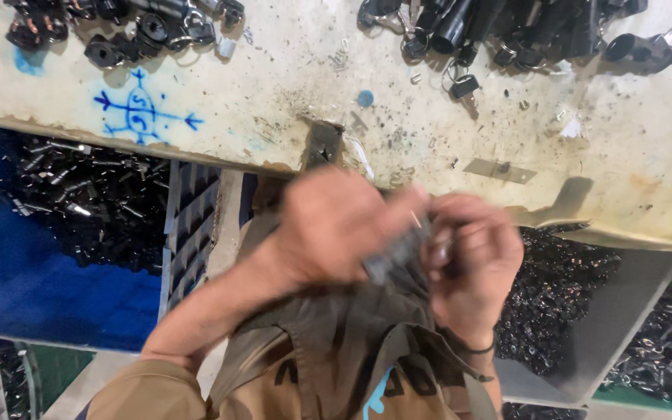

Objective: The person picks black cylindrical metal parts one at a time from a workbench, wipes and polishes each part with a gray cloth held in one hand, and places the finished parts into a bin below the bench. The person repeats this wiping cycle continuously across the episode.

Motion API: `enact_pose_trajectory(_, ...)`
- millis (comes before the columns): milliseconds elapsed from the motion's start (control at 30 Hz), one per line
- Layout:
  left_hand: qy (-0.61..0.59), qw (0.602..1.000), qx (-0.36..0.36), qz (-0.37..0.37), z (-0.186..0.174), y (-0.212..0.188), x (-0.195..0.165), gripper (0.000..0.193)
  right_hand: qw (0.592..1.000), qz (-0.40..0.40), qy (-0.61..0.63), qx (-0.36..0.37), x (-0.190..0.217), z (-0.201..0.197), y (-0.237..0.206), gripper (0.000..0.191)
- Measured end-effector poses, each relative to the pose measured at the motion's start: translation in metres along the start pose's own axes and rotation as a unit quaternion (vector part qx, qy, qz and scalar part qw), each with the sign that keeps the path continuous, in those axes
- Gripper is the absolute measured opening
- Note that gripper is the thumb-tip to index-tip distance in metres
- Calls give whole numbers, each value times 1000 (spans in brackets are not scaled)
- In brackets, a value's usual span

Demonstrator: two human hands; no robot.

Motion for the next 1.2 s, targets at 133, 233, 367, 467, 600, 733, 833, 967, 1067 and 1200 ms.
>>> enact_pose_trajectory(133,73,983,-115,-123,-61,22,47,53,949,173,194,-178,-29,-6,-7,46)
enact_pose_trajectory(233,26,969,-156,-190,-88,26,62,53,889,252,369,95,-25,58,-19,37)
enact_pose_trajectory(367,-56,970,-90,-218,-64,13,52,34,904,251,342,56,-36,35,-29,48)
enact_pose_trajectory(467,-92,970,-35,-224,-30,-4,43,26,913,236,328,53,-36,17,-33,54)
enact_pose_trajectory(600,-160,959,15,-234,1,-17,35,29,924,188,327,67,-30,3,-32,49)
enact_pose_trajectory(733,-198,945,105,-238,22,-25,22,53,962,112,247,38,-25,-15,-27,32)
enact_pose_trajectory(833,-229,926,183,-239,38,-33,12,81,994,-65,-20,87,10,-16,-24,26)
enact_pose_trajectory(967,-261,919,219,-199,45,-36,-5,93,896,-245,-330,166,60,21,-31,29)
enact_pose_trajectory(1067,-270,920,235,-158,48,-29,-16,104,828,-279,-402,275,69,59,-30,24)
enact_pose_trajectory(1200,-242,914,311,-100,55,-28,-24,130,828,-227,-378,347,66,75,-22,30)
Point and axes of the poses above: each hand's wrist, its own y-axis towards the middle knuckle, its own z-axis out of the palm, x = y × z, the point moved 10 cm from there along y, towards the middle knuckle, and after that the axes turned 11 degrees about -z, right-handed, at the moved point
